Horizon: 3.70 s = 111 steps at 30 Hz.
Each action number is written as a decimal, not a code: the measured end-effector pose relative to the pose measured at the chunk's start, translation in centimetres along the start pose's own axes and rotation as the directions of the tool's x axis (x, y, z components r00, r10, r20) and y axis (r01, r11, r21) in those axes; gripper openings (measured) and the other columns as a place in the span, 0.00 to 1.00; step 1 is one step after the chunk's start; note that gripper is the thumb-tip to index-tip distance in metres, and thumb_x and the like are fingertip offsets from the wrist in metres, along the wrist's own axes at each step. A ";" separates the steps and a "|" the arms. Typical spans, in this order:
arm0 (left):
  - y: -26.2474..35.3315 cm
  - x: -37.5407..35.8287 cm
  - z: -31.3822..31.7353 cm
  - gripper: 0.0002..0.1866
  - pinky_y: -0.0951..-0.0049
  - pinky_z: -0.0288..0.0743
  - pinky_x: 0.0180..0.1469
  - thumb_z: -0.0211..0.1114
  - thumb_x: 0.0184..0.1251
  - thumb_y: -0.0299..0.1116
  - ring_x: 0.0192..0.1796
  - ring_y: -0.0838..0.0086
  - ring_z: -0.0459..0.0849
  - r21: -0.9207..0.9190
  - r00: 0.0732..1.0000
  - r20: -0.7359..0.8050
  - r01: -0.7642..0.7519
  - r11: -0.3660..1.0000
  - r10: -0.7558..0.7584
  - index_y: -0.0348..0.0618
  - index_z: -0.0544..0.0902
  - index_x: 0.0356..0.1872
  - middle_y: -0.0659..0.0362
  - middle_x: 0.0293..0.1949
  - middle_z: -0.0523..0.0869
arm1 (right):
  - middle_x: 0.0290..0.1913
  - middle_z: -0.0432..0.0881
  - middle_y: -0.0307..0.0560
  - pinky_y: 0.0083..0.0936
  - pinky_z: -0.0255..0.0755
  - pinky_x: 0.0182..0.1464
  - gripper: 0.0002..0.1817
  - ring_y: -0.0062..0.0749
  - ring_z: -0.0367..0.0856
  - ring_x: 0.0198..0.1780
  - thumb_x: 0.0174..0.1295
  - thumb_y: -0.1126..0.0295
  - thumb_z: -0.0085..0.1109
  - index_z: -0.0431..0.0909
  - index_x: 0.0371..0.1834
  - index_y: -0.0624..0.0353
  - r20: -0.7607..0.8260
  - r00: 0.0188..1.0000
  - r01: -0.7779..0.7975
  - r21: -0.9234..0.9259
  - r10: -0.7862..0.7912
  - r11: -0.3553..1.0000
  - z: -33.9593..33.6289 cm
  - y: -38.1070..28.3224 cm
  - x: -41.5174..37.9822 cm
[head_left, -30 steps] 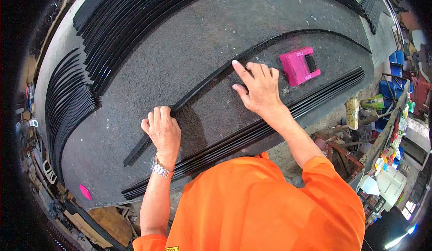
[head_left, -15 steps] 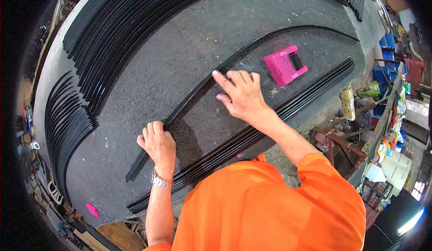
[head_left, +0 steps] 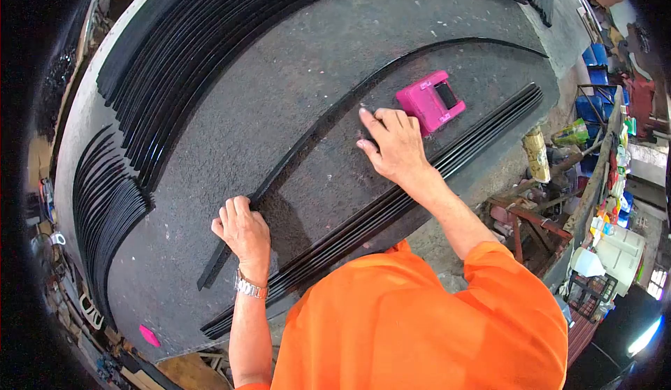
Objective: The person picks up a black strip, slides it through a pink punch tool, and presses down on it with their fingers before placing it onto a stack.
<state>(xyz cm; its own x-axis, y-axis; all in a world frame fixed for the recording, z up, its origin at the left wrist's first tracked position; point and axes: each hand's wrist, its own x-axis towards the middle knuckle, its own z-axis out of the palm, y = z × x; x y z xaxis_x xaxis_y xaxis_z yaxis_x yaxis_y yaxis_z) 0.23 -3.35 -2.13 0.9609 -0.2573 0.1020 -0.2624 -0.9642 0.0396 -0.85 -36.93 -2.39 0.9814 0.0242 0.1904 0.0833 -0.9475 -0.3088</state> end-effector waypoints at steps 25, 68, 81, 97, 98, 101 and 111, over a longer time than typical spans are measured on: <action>-0.3 -0.8 0.7 0.10 0.55 0.66 0.51 0.64 0.58 0.25 0.47 0.61 0.80 0.008 0.995 -0.100 -0.011 1.000 0.012 0.49 0.78 0.41 0.59 0.39 0.80 | 0.52 0.81 0.41 0.44 0.66 0.55 0.14 0.39 0.78 0.57 0.58 0.72 0.65 0.88 0.48 0.46 -0.060 0.998 0.003 -0.097 -0.009 0.995 -4.0 -1.3 -5.2; 2.5 -0.2 1.0 0.10 0.58 0.71 0.49 0.63 0.59 0.23 0.48 0.60 0.80 0.202 0.986 -0.042 0.168 0.965 -0.162 0.49 0.77 0.40 0.59 0.40 0.79 | 0.48 0.80 0.37 0.43 0.70 0.50 0.22 0.38 0.79 0.53 0.59 0.76 0.59 0.88 0.54 0.43 -0.024 0.999 0.016 -0.429 -0.029 0.903 -9.0 26.4 1.6; 1.0 -0.4 1.4 0.11 0.53 0.72 0.49 0.60 0.57 0.24 0.50 0.56 0.81 0.110 0.987 -0.027 0.163 0.980 -0.161 0.46 0.79 0.42 0.57 0.42 0.83 | 0.51 0.79 0.39 0.43 0.68 0.53 0.16 0.39 0.77 0.57 0.55 0.71 0.65 0.89 0.48 0.46 0.036 0.999 0.016 -0.388 -0.002 0.922 -12.8 28.1 0.1; -6.6 -4.4 -1.3 0.15 0.48 0.65 0.60 0.60 0.59 0.24 0.56 0.58 0.83 0.242 0.940 0.202 0.223 0.944 -0.274 0.46 0.80 0.48 0.57 0.48 0.84 | 0.52 0.79 0.40 0.46 0.66 0.55 0.34 0.39 0.77 0.58 0.51 0.72 0.70 0.75 0.67 0.47 -0.163 0.986 -0.120 -0.514 0.040 0.849 -15.7 35.2 3.4; -7.3 -4.9 -1.4 0.15 0.48 0.65 0.60 0.60 0.59 0.24 0.56 0.58 0.83 0.267 0.940 0.193 0.224 0.937 -0.280 0.46 0.80 0.48 0.57 0.47 0.84 | 0.52 0.79 0.40 0.46 0.66 0.56 0.33 0.38 0.77 0.59 0.51 0.72 0.70 0.75 0.66 0.48 -0.160 0.987 -0.109 -0.562 0.022 0.820 -15.7 36.9 4.2; -9.0 -6.1 -1.6 0.14 0.48 0.65 0.59 0.61 0.59 0.25 0.55 0.58 0.83 0.289 0.920 0.224 0.253 0.923 -0.322 0.46 0.80 0.48 0.57 0.46 0.84 | 0.50 0.82 0.41 0.49 0.66 0.60 0.29 0.38 0.80 0.58 0.52 0.73 0.68 0.76 0.60 0.48 -0.079 0.997 -0.066 -0.648 0.019 0.759 -15.6 39.8 5.8; -10.9 -3.1 -5.2 0.12 0.52 0.65 0.65 0.61 0.69 0.33 0.56 0.67 0.85 0.403 0.909 -0.113 0.411 0.818 -0.401 0.52 0.81 0.52 0.62 0.49 0.88 | 0.60 0.86 0.47 0.52 0.68 0.67 0.30 0.45 0.85 0.60 0.57 0.76 0.62 0.77 0.67 0.48 0.033 0.999 -0.003 -0.615 0.030 0.788 -18.1 41.0 12.2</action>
<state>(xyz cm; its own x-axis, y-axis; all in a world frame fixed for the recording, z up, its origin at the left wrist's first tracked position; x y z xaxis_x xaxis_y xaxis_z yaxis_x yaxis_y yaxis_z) -0.33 8.30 2.34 0.9689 0.1596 0.1894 0.2153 -0.9206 -0.3259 11.44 -81.29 4.12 0.9887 0.0062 0.1500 -0.0440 -0.9432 0.3293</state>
